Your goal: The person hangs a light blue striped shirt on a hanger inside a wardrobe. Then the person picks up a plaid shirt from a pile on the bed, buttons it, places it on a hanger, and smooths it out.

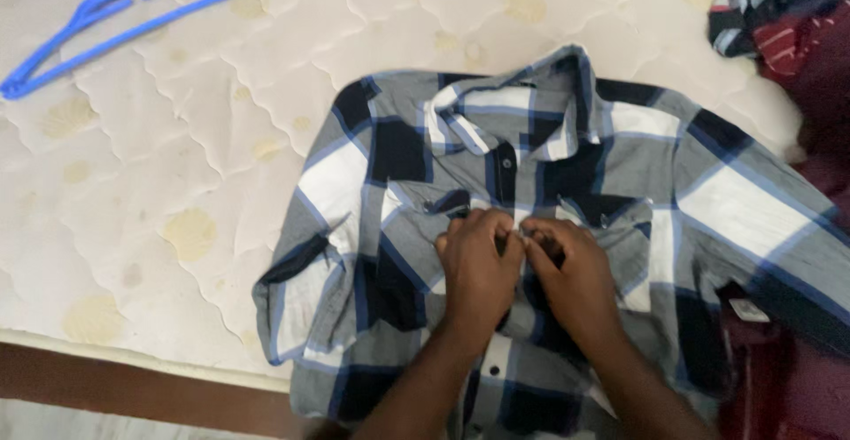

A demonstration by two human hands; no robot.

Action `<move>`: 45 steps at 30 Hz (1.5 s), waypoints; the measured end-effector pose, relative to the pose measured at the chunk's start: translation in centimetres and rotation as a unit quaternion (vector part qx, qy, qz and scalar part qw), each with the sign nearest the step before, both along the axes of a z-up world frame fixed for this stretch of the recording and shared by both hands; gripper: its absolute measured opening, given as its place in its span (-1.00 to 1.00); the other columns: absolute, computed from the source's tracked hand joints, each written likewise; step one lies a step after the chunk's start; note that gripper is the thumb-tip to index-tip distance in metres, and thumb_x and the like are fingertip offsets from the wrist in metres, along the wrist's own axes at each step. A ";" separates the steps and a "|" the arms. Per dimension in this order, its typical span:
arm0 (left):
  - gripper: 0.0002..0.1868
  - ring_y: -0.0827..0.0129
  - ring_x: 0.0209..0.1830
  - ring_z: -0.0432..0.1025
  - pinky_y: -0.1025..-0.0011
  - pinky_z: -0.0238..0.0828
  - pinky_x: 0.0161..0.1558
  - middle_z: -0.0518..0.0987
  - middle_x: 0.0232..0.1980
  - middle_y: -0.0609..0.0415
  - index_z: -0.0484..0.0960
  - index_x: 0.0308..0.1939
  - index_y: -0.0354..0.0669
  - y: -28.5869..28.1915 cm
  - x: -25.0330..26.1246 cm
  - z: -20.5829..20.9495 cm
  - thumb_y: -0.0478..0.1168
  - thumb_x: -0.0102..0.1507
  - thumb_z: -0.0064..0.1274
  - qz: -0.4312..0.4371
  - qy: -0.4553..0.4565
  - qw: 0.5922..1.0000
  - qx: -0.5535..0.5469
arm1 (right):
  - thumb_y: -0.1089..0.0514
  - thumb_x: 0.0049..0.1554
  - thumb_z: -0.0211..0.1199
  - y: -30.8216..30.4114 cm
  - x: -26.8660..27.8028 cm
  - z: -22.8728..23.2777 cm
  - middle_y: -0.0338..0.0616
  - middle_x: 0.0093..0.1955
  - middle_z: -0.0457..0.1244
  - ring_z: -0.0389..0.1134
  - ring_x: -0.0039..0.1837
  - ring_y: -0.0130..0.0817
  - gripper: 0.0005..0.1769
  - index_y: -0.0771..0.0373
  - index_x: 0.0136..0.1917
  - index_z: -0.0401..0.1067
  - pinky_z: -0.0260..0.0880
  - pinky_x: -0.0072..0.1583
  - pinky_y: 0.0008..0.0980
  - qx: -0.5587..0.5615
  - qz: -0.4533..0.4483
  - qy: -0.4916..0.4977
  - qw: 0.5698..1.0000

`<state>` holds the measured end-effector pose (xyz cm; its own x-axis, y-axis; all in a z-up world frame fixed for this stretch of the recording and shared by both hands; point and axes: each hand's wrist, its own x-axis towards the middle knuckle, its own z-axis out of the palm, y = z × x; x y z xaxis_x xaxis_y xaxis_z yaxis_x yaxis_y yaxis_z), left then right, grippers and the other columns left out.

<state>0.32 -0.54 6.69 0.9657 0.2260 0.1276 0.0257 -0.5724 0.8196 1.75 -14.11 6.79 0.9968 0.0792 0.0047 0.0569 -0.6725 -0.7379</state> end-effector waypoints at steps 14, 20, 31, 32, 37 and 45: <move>-0.95 0.30 -0.11 0.45 0.14 0.10 0.12 0.62 -0.19 0.15 0.65 -0.21 -0.11 0.4 -0.2 0.7 -0.24 0.27 0.13 -0.063 0.005 0.998 -0.028 | 0.14 0.19 0.29 -0.7 1.0 -1.5 -0.24 -0.20 0.35 0.28 -0.20 -0.54 -0.81 0.26 0.04 0.55 0.29 -0.12 -0.51 0.197 -0.008 0.126 0.972; -0.91 0.28 -0.13 0.45 0.15 0.12 0.11 0.61 -0.20 0.09 0.63 -0.18 -0.15 0.1 -0.4 0.9 -0.25 0.26 0.12 -0.054 -0.026 0.998 0.005 | 0.20 0.20 0.28 -1.1 1.2 -2.4 -0.30 -0.26 0.31 0.24 -0.24 -0.57 -0.89 0.28 -0.05 0.54 0.26 -0.15 -0.54 0.217 -0.005 0.103 0.971; -0.86 0.25 -0.20 0.45 0.14 0.19 0.03 0.62 -0.21 0.04 0.63 -0.06 -0.16 0.1 -0.7 1.9 -0.21 0.36 0.06 -0.072 -0.057 0.994 0.066 | 0.18 0.19 0.28 0.0 0.2 -0.4 -0.29 -0.20 0.37 0.32 -0.22 -0.56 -0.87 0.24 -0.02 0.57 0.34 -0.13 -0.53 0.138 -0.018 0.044 0.989; -0.86 0.25 -0.21 0.46 0.14 0.18 0.03 0.62 -0.23 0.05 0.64 -0.07 -0.14 0.3 -0.5 2.1 -0.19 0.36 0.08 -0.081 -0.032 0.994 0.068 | 0.18 0.20 0.28 -0.2 0.3 -0.2 -0.27 -0.19 0.38 0.33 -0.21 -0.55 -0.86 0.23 0.00 0.58 0.34 -0.13 -0.52 0.138 -0.009 0.046 0.989; -0.72 0.15 -0.02 0.47 0.07 0.16 0.10 0.64 -0.02 0.02 0.65 0.02 -0.11 4.5 0.8 2.8 -0.15 0.25 0.17 -0.080 -0.061 0.989 0.107 | 0.14 0.26 0.23 -3.6 1.2 2.3 -0.09 0.00 0.36 0.34 -0.14 -0.34 -0.77 0.11 0.18 0.55 0.40 -0.12 -0.36 0.033 -0.095 0.135 0.986; -0.59 0.01 0.15 0.40 0.04 0.24 0.14 0.55 0.15 -0.06 0.63 0.09 -0.17 13.3 0.7 2.2 -0.18 0.17 0.18 -0.148 -0.114 0.936 0.299 | -0.01 0.02 0.38 -10.5 2.7 2.8 0.06 0.29 0.29 0.35 0.26 0.01 -0.42 0.23 0.28 0.46 0.33 0.29 0.00 -0.214 0.128 -0.159 0.955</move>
